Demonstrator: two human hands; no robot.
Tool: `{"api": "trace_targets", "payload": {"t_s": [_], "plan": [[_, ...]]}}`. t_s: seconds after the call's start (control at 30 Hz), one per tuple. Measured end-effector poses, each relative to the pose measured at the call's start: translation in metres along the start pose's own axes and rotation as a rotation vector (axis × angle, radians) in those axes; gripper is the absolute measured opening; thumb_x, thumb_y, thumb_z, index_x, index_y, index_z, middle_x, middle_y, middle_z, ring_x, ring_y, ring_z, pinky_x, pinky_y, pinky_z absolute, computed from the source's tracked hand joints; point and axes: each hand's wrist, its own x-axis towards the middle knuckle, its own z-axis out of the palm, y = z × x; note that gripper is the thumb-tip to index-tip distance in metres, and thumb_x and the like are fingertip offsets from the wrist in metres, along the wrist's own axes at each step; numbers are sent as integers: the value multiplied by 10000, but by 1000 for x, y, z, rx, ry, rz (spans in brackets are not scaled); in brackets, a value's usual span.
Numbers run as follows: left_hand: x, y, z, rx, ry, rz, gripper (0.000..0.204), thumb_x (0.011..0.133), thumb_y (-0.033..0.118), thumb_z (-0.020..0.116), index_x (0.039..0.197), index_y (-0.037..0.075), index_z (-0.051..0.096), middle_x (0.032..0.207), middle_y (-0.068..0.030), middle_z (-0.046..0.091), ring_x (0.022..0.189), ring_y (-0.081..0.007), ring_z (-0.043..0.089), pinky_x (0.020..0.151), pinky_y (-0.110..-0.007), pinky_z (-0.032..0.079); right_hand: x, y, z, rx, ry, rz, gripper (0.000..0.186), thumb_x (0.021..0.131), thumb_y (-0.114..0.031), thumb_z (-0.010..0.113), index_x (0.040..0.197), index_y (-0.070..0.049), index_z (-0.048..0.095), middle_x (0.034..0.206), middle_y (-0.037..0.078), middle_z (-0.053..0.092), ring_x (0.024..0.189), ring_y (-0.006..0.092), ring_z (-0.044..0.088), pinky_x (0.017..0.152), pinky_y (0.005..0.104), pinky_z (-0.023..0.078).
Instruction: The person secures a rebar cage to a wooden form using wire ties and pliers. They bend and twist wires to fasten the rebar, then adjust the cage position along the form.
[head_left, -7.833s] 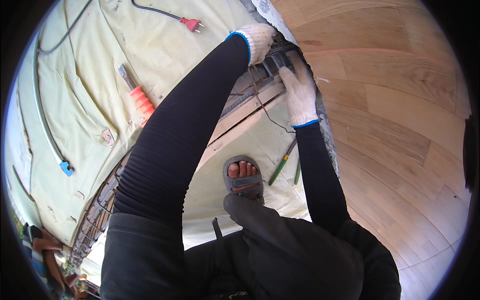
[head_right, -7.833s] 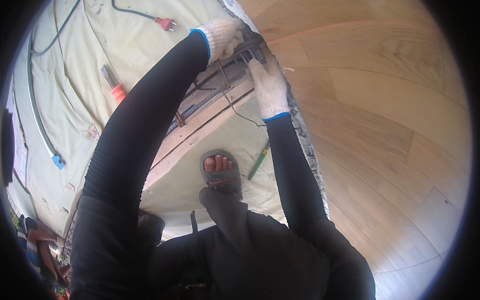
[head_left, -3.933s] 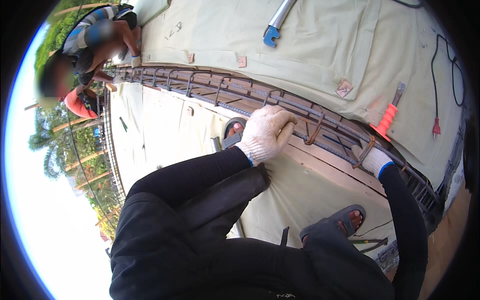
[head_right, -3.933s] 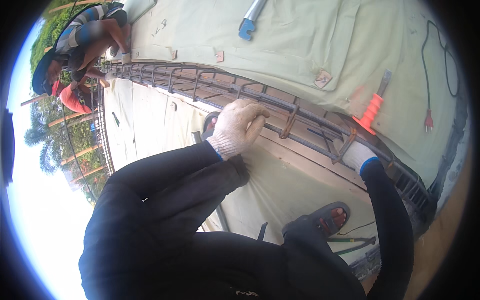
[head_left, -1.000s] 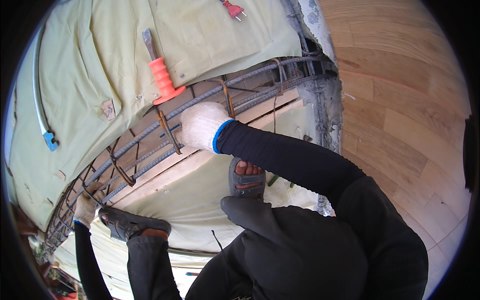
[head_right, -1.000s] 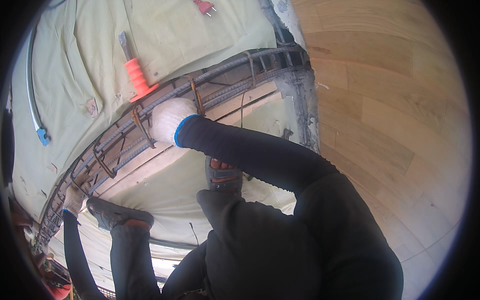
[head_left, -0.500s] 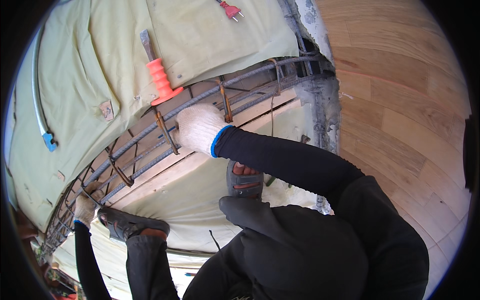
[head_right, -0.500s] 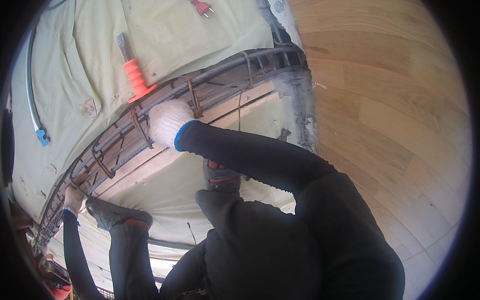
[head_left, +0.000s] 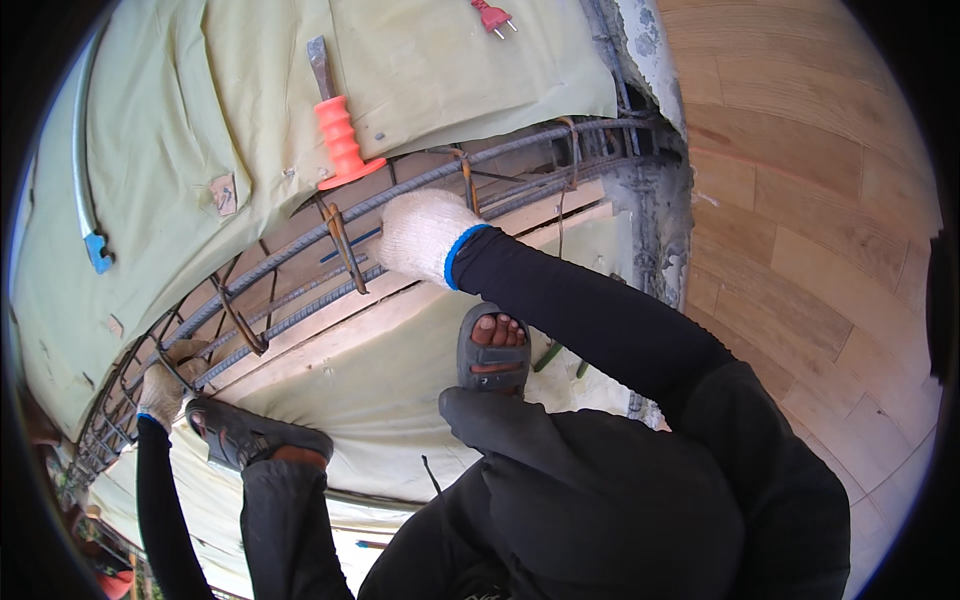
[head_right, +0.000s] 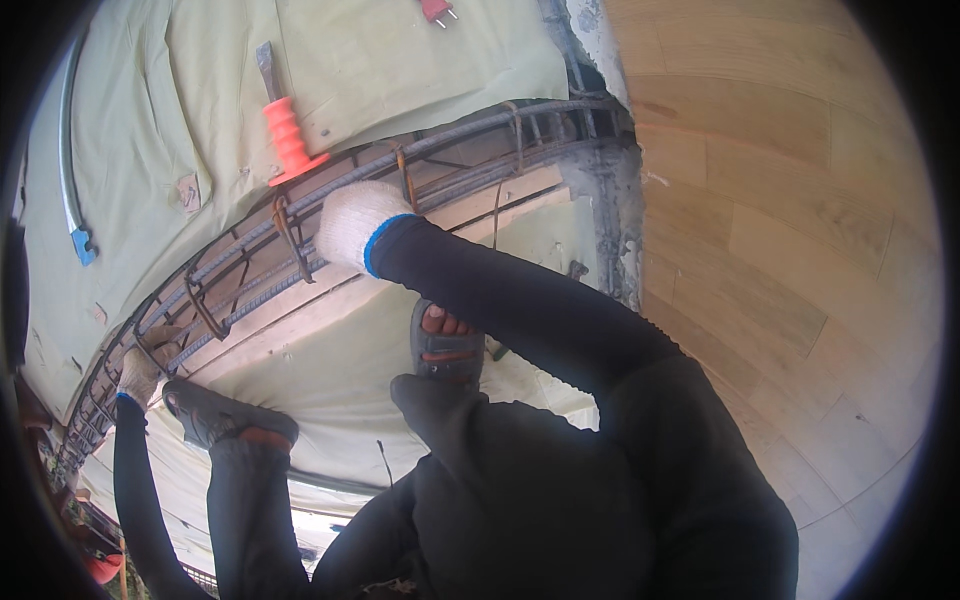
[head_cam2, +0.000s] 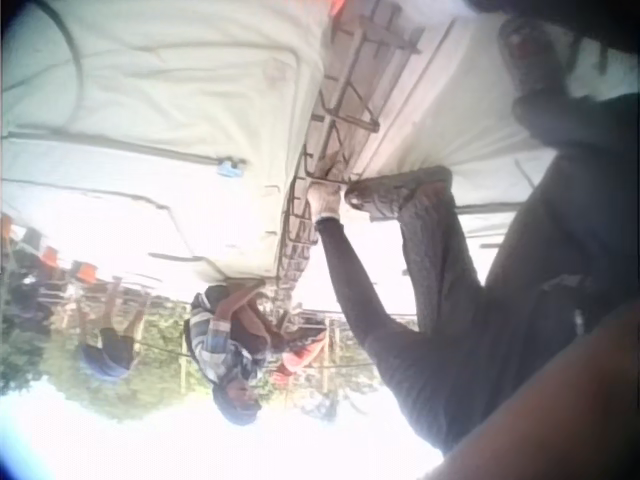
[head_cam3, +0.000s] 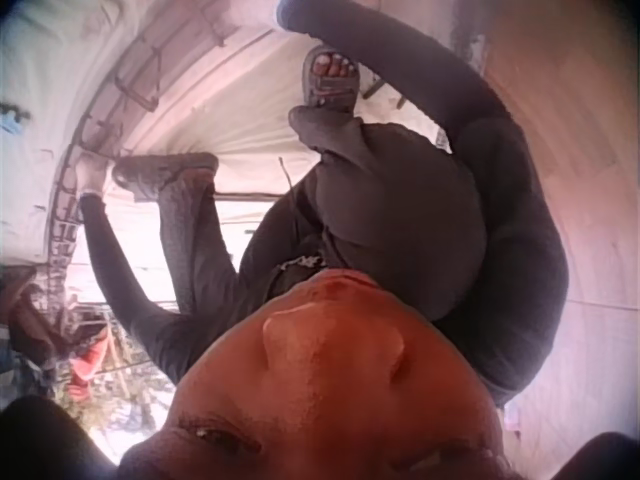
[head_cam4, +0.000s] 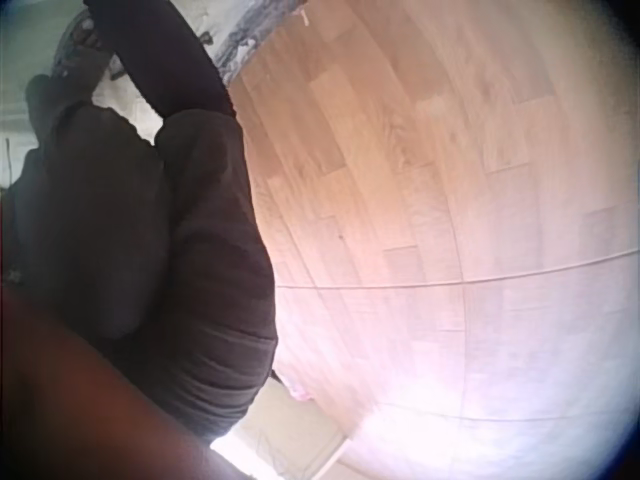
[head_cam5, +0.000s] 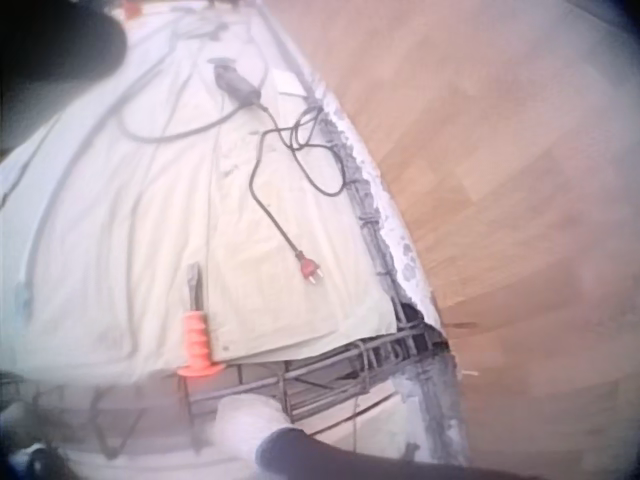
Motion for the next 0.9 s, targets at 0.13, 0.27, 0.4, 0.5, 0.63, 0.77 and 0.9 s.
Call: {"api": "trace_targets", "payload": {"t_s": [0.13,0.27,0.4,0.5,0.63,0.77,0.9], "plan": [[-1,7,-2,-21,-53,15,281,931,58,730,1204,-12,733,1059,-62,751,940,-167,670,841,-316,550,4,-1,1,31,-22,30,345,942,-246,567,1066,-28,804,1124,235,759,1054,403,735,915,516,564],[-2,6,-10,133,-70,28,277,957,72,716,1219,-18,728,1057,-58,737,927,-161,653,837,-321,545,10,4,6,-27,-45,-81,365,931,-258,563,1074,-21,802,1153,233,757,1061,397,735,916,502,564],[3,-6,-16,172,-51,-16,332,1003,187,706,1294,26,709,1079,-31,714,1013,-153,650,907,-313,518,31,11,16,2,-40,-159,368,922,-255,564,1098,-40,804,1160,236,752,1065,388,736,924,493,562],[14,-14,-15,134,-57,19,343,1032,229,682,1308,24,697,1104,-33,711,1031,-147,635,938,-313,505,52,16,24,-81,-49,-222,410,917,-324,566,1042,-5,790,1065,270,746,989,448,720,915,507,560],[35,-15,-6,305,-101,8,441,1043,388,645,1349,73,680,1105,-51,707,1066,-180,640,987,-348,491,70,28,26,-273,-172,-270,385,940,-269,548,1116,-22,785,1156,253,743,1068,425,718,946,500,551],[53,-8,9,377,-125,52,417,1036,358,651,1334,69,689,1102,-59,718,1064,-183,649,982,-348,498,65,38,24,-185,-118,-134,398,934,-203,531,1189,-12,769,1283,241,717,1196,382,703,1015,468,538],[60,-4,20,393,-114,80,394,1028,328,657,1319,66,699,1100,-66,728,1061,-187,658,977,-348,504,58,33,19,-100,-121,-50,415,944,-203,521,1233,-23,757,1332,236,697,1225,380,690,1037,472,530]]}}
